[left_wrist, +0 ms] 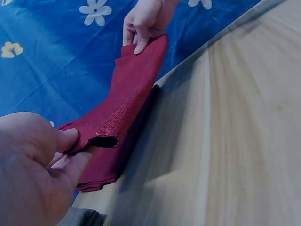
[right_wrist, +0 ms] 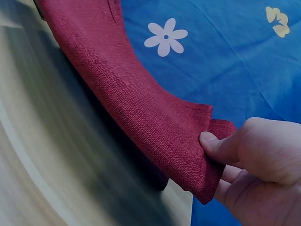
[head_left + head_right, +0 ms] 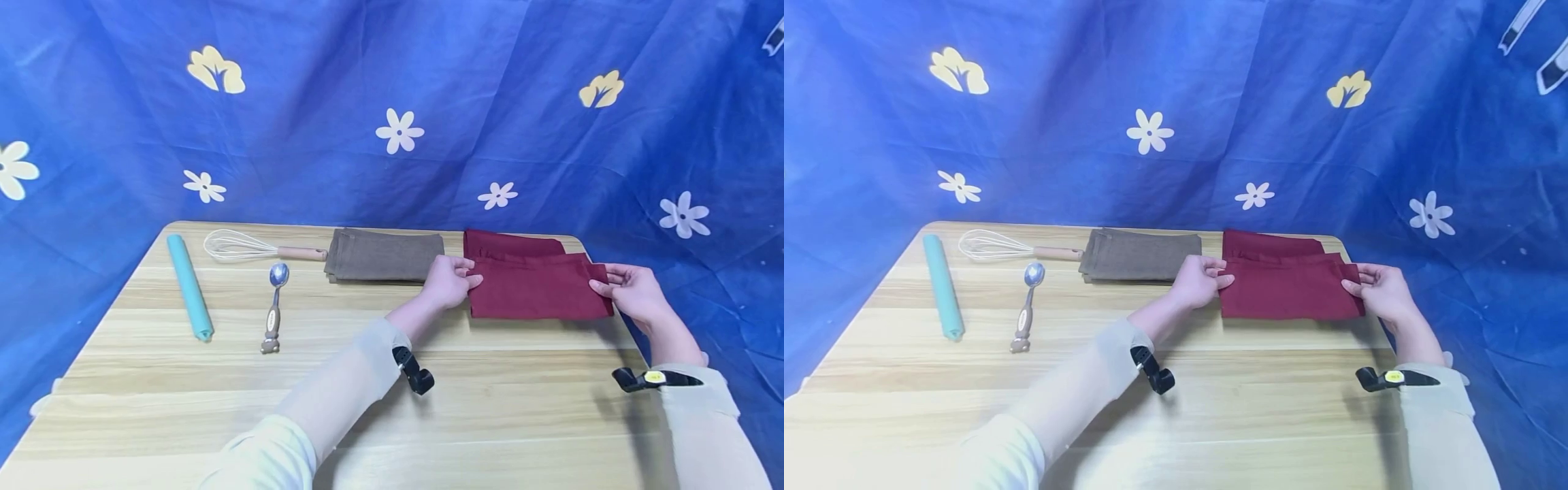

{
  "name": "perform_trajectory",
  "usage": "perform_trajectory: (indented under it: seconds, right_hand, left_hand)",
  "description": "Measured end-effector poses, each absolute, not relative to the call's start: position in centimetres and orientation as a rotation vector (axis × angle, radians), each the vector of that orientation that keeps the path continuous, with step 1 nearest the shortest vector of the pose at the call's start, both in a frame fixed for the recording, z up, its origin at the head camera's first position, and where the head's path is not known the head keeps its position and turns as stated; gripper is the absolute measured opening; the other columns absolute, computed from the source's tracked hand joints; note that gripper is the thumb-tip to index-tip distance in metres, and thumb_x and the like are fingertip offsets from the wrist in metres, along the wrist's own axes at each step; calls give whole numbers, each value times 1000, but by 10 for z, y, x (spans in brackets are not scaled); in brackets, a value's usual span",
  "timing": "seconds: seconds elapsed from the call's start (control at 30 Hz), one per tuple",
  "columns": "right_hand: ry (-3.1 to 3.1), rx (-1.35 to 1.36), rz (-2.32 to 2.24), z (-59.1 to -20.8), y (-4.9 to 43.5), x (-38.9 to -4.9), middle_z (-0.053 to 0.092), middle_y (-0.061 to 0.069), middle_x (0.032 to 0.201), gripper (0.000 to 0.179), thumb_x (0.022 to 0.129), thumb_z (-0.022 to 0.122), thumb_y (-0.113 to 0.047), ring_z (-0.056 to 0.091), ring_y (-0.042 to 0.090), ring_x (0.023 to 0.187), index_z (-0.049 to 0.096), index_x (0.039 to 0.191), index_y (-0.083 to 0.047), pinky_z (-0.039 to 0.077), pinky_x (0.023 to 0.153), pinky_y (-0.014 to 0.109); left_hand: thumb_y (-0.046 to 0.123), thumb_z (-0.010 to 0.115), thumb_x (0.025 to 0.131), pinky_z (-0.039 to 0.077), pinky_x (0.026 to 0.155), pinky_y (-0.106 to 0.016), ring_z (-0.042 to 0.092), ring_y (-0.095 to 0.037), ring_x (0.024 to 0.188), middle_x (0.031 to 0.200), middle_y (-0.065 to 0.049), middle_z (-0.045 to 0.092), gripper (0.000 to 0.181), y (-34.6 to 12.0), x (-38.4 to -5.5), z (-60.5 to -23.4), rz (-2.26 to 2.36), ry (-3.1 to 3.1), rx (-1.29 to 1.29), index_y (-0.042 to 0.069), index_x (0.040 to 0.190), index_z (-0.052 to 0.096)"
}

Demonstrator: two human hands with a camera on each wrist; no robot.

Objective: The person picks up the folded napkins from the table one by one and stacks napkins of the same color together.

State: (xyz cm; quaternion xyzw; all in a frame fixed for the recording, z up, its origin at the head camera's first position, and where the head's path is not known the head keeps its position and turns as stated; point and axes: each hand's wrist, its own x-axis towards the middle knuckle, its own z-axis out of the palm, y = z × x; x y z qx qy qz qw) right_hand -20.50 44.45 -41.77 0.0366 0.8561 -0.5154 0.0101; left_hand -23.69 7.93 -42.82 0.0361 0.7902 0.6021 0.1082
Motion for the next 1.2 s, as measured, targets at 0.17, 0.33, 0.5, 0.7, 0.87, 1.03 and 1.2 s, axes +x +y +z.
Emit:
perform_trajectory:
  seconds: [0.17,0.33,0.5,0.7,0.87,1.03,1.2]
  right_hand:
    - [2695,133,-1602,-419,440,-217,72,-19,92,47,102,70,-3,70,-1,80,51,137,21,59,70,18]
    - [2703,177,-1613,-423,438,-231,71,-20,89,47,101,71,-5,70,-2,78,52,137,19,58,70,17]
    - [2691,205,-1659,-428,434,-244,71,-20,87,47,100,71,-2,67,-5,78,51,137,20,57,69,17]
    - [2693,261,-1615,-434,432,-252,71,-18,87,47,100,72,-4,67,-5,75,53,137,19,56,68,16]
    - [2674,267,-1665,-441,434,-259,72,-15,87,48,99,72,-1,66,-4,74,52,136,21,56,67,16]
    - [2708,303,-1642,-448,437,-267,74,-8,91,48,98,73,-1,65,-6,75,53,136,20,56,67,16]
    - [2755,361,-1563,-460,438,-271,74,6,102,50,98,74,-3,63,-7,74,53,138,20,55,67,15]
  left_hand:
    - [10,82,94,55,96,-32,68,-24,115,117,-16,74,27,77,-250,-430,1805,2309,50,2,119,76]
    - [9,80,96,55,97,-34,66,-26,119,121,-17,73,26,77,-263,-434,1826,2289,-3,2,121,75]
    - [9,79,97,54,100,-35,66,-27,120,123,-18,72,26,80,-270,-435,1808,2315,-37,1,121,75]
    - [11,79,98,54,100,-35,67,-26,118,120,-15,73,26,85,-283,-442,1718,2410,-23,2,122,76]
    - [14,79,98,53,101,-33,68,-23,117,118,-12,75,27,88,-295,-447,1635,2492,-13,5,123,77]
    - [16,80,97,53,100,-32,68,-22,116,116,-9,75,26,92,-297,-450,1572,2522,-22,7,122,78]
    - [16,79,98,53,100,-31,70,-21,113,113,-8,77,24,90,-298,-458,1519,2564,58,7,119,78]
